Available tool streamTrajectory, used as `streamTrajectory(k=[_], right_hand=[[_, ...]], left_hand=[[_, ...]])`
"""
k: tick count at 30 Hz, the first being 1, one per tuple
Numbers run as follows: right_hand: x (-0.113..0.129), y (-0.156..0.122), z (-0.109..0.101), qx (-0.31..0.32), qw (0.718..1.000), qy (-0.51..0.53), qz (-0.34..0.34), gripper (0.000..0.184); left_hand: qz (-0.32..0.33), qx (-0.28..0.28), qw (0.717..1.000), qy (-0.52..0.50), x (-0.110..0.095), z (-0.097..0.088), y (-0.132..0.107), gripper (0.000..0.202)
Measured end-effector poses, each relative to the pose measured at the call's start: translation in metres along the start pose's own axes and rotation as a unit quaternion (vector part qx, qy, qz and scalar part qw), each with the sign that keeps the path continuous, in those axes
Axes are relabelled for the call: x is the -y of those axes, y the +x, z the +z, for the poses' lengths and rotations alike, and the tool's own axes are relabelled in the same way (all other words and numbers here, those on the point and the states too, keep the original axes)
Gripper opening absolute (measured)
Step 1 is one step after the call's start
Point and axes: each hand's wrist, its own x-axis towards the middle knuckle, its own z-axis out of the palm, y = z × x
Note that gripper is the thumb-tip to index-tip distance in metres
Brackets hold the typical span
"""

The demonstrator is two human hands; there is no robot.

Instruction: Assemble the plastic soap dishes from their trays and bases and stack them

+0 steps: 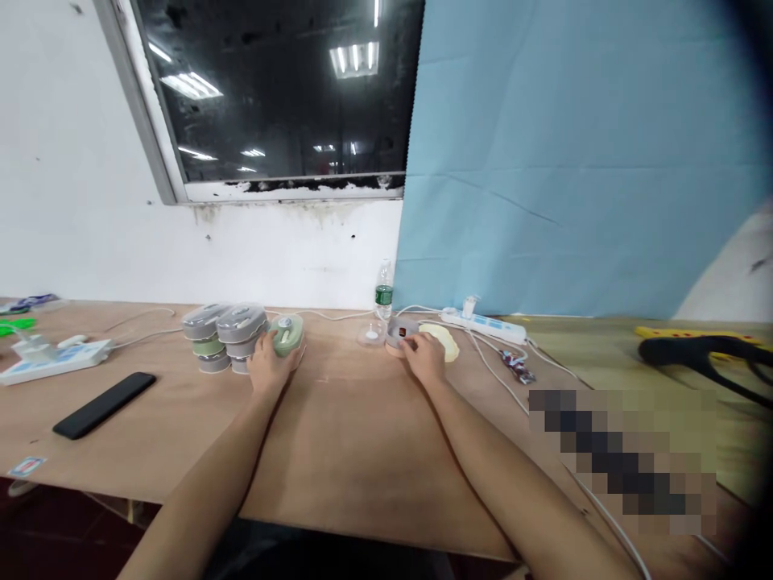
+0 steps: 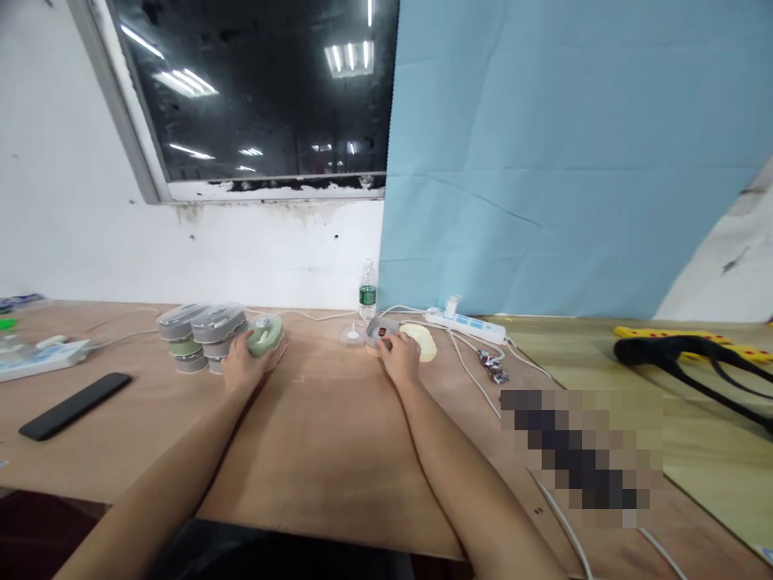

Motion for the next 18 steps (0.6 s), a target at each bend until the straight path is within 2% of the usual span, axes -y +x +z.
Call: streamTrajectory(k=[2,5,7,9,11,13,14,16,18], right_hand=[[0.008,0.000,-0.003,-0.028,1.000,-0.008,-0.011,0.025],[0.030,-0.006,-0.008,-0.053,0.997,0.019,-0.055,0.036],[0.050,-0.012,-0.012,-0.035,0.992,0.060,-0.106,0.048],[0.070,-0.020,-0.013,0.004,0.980,0.111,-0.166,0.062],[0.087,-0.028,-0.012,0.058,0.964,0.156,-0.209,0.072],[0.098,-0.034,-0.009,0.146,0.941,0.182,-0.247,0.074],[0.102,-0.036,-0.007,0.194,0.927,0.187,-0.262,0.073],[0.105,-0.039,-0.004,0.266,0.905,0.191,-0.271,0.069],[0.106,-0.041,-0.001,0.284,0.906,0.209,-0.236,0.065]], left_hand=[[0.030,-0.020,0.999,-0.008,0.001,-0.004,0.001,0.058],[0.067,-0.043,0.995,-0.067,-0.004,-0.012,-0.001,0.062],[0.086,-0.017,0.988,-0.129,-0.012,-0.016,-0.005,0.066],[0.116,0.062,0.974,-0.182,-0.022,-0.016,-0.013,0.069],[0.153,0.177,0.949,-0.213,-0.029,-0.015,-0.021,0.069],[0.175,0.281,0.917,-0.221,-0.033,-0.011,-0.029,0.070],[0.181,0.315,0.905,-0.220,-0.034,-0.009,-0.031,0.072],[0.187,0.344,0.895,-0.215,-0.034,-0.005,-0.034,0.082],[0.191,0.347,0.893,-0.216,-0.032,-0.001,-0.035,0.095]])
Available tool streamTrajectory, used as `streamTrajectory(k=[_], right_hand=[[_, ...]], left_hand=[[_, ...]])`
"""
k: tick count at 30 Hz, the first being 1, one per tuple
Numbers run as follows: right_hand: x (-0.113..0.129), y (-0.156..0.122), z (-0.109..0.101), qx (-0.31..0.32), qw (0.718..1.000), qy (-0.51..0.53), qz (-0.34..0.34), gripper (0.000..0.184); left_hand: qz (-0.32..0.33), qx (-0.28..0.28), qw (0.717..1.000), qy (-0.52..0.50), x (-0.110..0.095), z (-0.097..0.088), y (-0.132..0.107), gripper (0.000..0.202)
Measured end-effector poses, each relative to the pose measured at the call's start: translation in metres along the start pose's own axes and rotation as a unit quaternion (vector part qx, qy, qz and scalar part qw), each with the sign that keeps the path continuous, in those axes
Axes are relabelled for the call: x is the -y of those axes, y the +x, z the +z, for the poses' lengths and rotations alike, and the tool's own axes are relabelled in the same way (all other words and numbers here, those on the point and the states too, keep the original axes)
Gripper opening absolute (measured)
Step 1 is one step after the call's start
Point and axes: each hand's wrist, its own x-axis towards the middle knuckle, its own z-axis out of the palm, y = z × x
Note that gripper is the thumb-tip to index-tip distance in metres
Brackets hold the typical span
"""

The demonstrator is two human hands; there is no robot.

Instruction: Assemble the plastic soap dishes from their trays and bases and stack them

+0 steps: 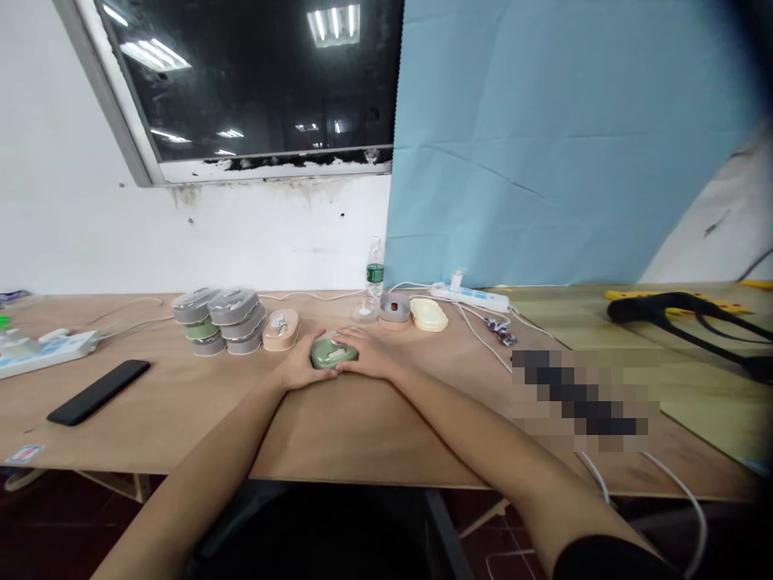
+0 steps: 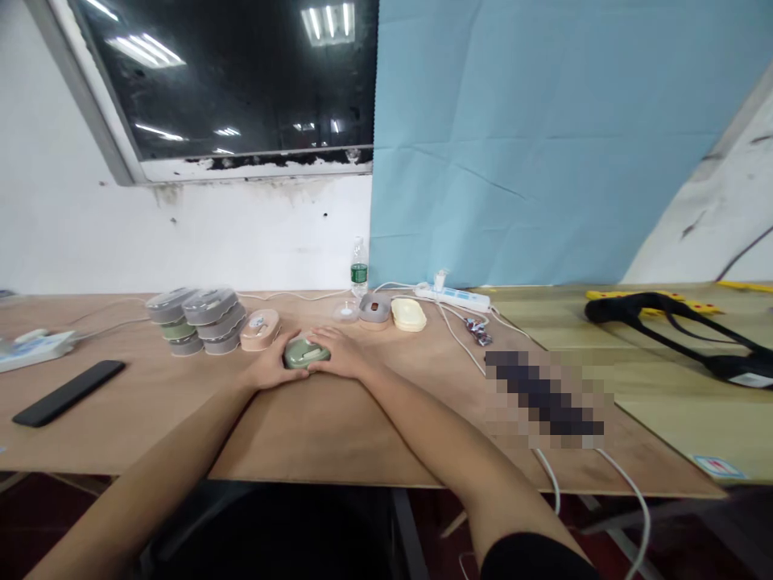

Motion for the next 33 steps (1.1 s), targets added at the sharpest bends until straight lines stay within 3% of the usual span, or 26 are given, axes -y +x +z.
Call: streamTrajectory(k=[3,7,11,16,19,22,25,27,30,33], right_hand=[[-0.003,0.002,0.003,-0.063,0.993,0.077,0.066,0.058],[-0.011,0.005,0.004,-0.169,0.961,0.173,0.136,0.057],[-0.021,0.005,-0.001,-0.269,0.924,0.166,0.214,0.051],[-0.033,0.000,-0.011,-0.248,0.927,0.020,0.282,0.042],[-0.036,0.002,-0.008,-0.229,0.919,0.017,0.322,0.037],[-0.038,0.010,-0.001,-0.269,0.886,0.057,0.373,0.034],[-0.037,0.021,0.005,-0.328,0.841,0.130,0.411,0.045],[-0.037,0.026,0.008,-0.334,0.827,0.193,0.409,0.061],[-0.040,0.027,0.010,-0.323,0.832,0.231,0.388,0.078],[-0.047,0.023,0.011,-0.311,0.854,0.193,0.369,0.078]], left_hand=[[-0.008,-0.006,1.000,-0.019,0.003,0.001,0.002,0.110],[-0.023,-0.009,0.998,-0.062,0.007,0.000,0.004,0.130],[-0.047,0.004,0.999,-0.020,0.009,-0.007,0.005,0.118],[-0.087,-0.021,0.995,0.038,0.008,-0.016,0.006,0.089],[-0.106,-0.024,0.993,0.043,0.008,-0.018,0.007,0.086],[-0.110,-0.025,0.992,0.057,0.008,-0.018,0.007,0.084],[-0.123,-0.023,0.989,0.075,0.009,-0.018,0.007,0.084],[-0.124,-0.016,0.989,0.082,0.010,-0.017,0.007,0.086],[-0.111,-0.005,0.990,0.089,0.011,-0.016,0.005,0.088],[-0.099,0.002,0.990,0.095,0.012,-0.013,0.005,0.088]])
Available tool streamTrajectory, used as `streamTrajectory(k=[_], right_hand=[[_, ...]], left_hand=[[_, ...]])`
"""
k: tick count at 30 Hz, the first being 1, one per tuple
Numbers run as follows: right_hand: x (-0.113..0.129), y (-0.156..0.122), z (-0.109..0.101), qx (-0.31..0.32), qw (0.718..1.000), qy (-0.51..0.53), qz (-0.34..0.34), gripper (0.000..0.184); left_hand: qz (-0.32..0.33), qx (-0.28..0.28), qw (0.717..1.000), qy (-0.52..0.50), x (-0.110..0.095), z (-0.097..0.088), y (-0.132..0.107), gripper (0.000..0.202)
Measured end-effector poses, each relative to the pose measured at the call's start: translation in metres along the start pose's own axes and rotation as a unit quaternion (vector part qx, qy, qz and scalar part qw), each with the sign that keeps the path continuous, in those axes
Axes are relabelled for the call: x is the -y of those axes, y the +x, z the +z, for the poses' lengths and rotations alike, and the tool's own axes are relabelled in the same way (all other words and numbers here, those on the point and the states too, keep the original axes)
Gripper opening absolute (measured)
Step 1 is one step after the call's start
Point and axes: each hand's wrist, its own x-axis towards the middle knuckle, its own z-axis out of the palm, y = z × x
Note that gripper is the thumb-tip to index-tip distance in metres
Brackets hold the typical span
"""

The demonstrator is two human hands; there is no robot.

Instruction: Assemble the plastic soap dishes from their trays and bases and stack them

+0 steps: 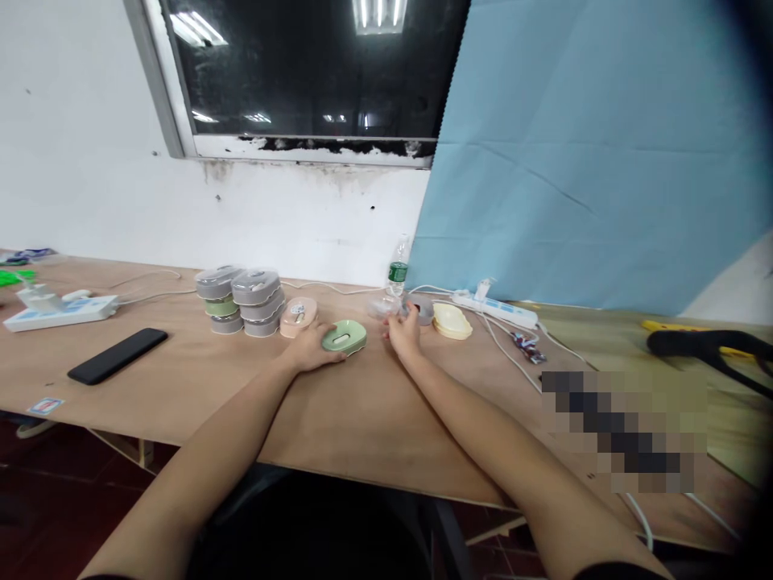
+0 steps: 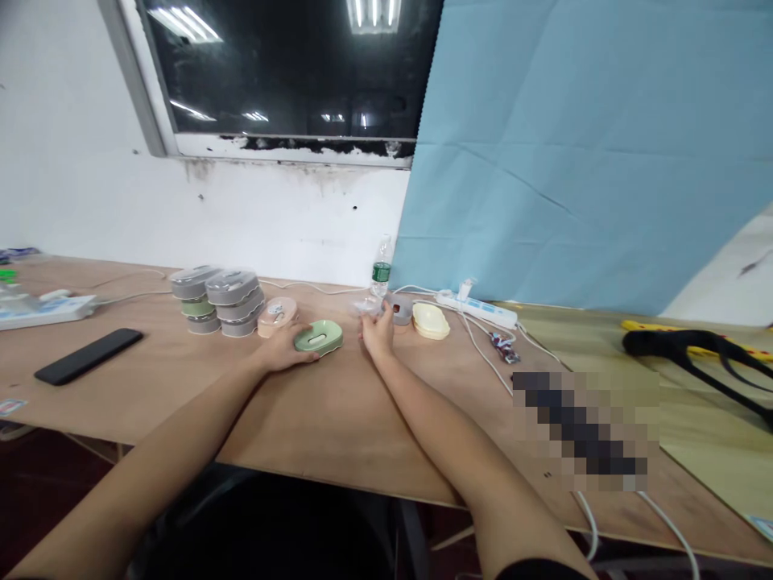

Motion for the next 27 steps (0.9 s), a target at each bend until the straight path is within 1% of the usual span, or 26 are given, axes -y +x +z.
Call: streamTrajectory(k=[3,6,8,9,11,13,16,20,23,25,27], right_hand=[[-0.006,0.002,-0.002,0.012,0.996,-0.054,-0.071,0.065],[-0.005,-0.001,-0.002,0.032,0.982,-0.128,-0.139,0.050],[-0.002,-0.004,0.000,0.061,0.968,-0.179,-0.163,0.047],[0.000,-0.005,0.000,0.075,0.962,-0.204,-0.167,0.049],[0.002,-0.006,0.002,0.098,0.950,-0.247,-0.162,0.058],[0.004,-0.004,0.003,0.108,0.942,-0.279,-0.148,0.067],[0.005,0.000,0.004,0.105,0.939,-0.305,-0.120,0.070],[0.008,0.002,0.005,0.054,0.940,-0.327,-0.081,0.068],[0.010,0.005,0.009,0.040,0.935,-0.341,-0.089,0.067],[0.010,0.010,0.013,0.044,0.930,-0.351,-0.104,0.057],[0.009,0.016,0.016,0.044,0.925,-0.362,-0.105,0.044]], left_hand=[[0.011,0.003,1.000,0.003,0.002,0.002,0.001,0.087],[0.019,0.004,1.000,0.009,0.003,0.004,0.002,0.086],[0.019,0.002,1.000,0.011,0.004,0.004,0.002,0.086],[0.020,0.002,1.000,0.011,0.003,0.004,0.002,0.086],[0.021,0.004,1.000,0.009,0.003,0.003,0.001,0.086],[0.022,0.006,1.000,0.004,0.002,0.002,0.000,0.085],[0.020,0.008,1.000,-0.001,-0.001,0.001,0.000,0.085],[0.017,0.016,1.000,-0.010,-0.003,-0.001,-0.001,0.082],[0.019,0.016,1.000,-0.012,-0.004,-0.001,-0.002,0.081],[0.019,0.014,1.000,-0.007,-0.004,-0.001,-0.002,0.080],[0.020,0.016,1.000,-0.003,-0.003,0.000,-0.001,0.081]])
